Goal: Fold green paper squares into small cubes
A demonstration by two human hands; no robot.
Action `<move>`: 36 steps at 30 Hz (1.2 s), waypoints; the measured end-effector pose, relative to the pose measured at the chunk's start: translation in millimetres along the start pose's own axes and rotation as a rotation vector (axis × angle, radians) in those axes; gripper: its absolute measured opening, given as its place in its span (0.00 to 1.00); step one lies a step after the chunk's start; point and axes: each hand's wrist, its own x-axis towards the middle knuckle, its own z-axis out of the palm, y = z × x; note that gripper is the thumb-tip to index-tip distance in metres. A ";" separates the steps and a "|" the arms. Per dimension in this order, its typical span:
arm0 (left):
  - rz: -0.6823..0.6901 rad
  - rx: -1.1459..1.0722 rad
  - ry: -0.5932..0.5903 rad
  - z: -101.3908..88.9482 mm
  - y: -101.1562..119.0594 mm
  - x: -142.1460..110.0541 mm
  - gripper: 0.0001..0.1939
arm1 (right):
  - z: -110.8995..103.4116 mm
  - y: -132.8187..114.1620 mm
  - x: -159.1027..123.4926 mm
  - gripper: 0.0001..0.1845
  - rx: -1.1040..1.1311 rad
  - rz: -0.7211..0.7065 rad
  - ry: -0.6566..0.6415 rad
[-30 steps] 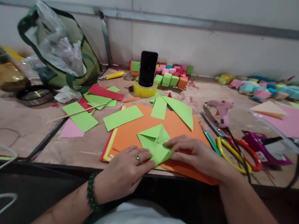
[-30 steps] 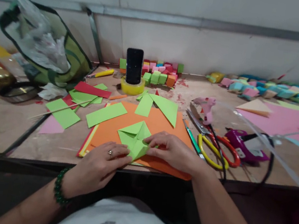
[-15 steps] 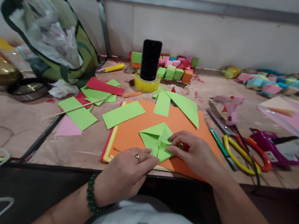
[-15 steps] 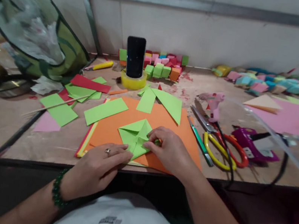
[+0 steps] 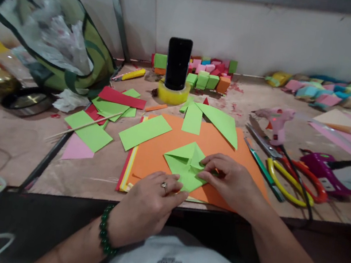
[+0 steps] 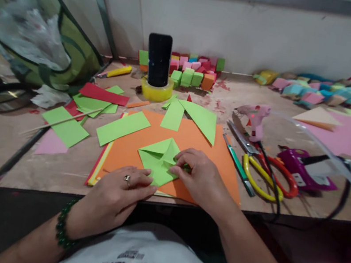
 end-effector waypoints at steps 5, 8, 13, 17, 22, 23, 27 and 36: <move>0.004 0.022 0.000 -0.4 2.0 2.0 0.15 | 1.6 2.0 -0.7 0.10 -0.025 -0.006 0.013; -0.011 0.020 -0.037 -1.4 4.3 3.1 0.15 | 2.5 2.5 -1.4 0.09 -0.049 -0.019 0.016; -0.014 0.039 -0.077 -3.3 7.7 6.1 0.17 | 2.6 -4.9 -5.5 0.11 -0.154 -0.004 0.014; -0.024 0.049 -0.095 -3.5 8.3 7.6 0.18 | 5.5 -8.2 -9.5 0.25 -0.200 0.001 0.056; -0.027 0.056 -0.099 -3.8 8.8 7.5 0.18 | 4.5 3.3 -13.0 0.24 -0.199 -0.017 0.123; -0.025 0.055 -0.098 -4.1 8.8 7.7 0.18 | 3.3 6.4 -13.9 0.22 -0.206 -0.016 0.143; -0.027 0.038 -0.087 -6.1 8.9 8.7 0.17 | -0.8 13.5 -18.1 0.19 -0.214 -0.018 0.192; -0.073 0.028 -0.132 -8.0 13.2 9.2 0.16 | -2.4 15.3 -17.8 0.15 -0.148 -0.039 0.178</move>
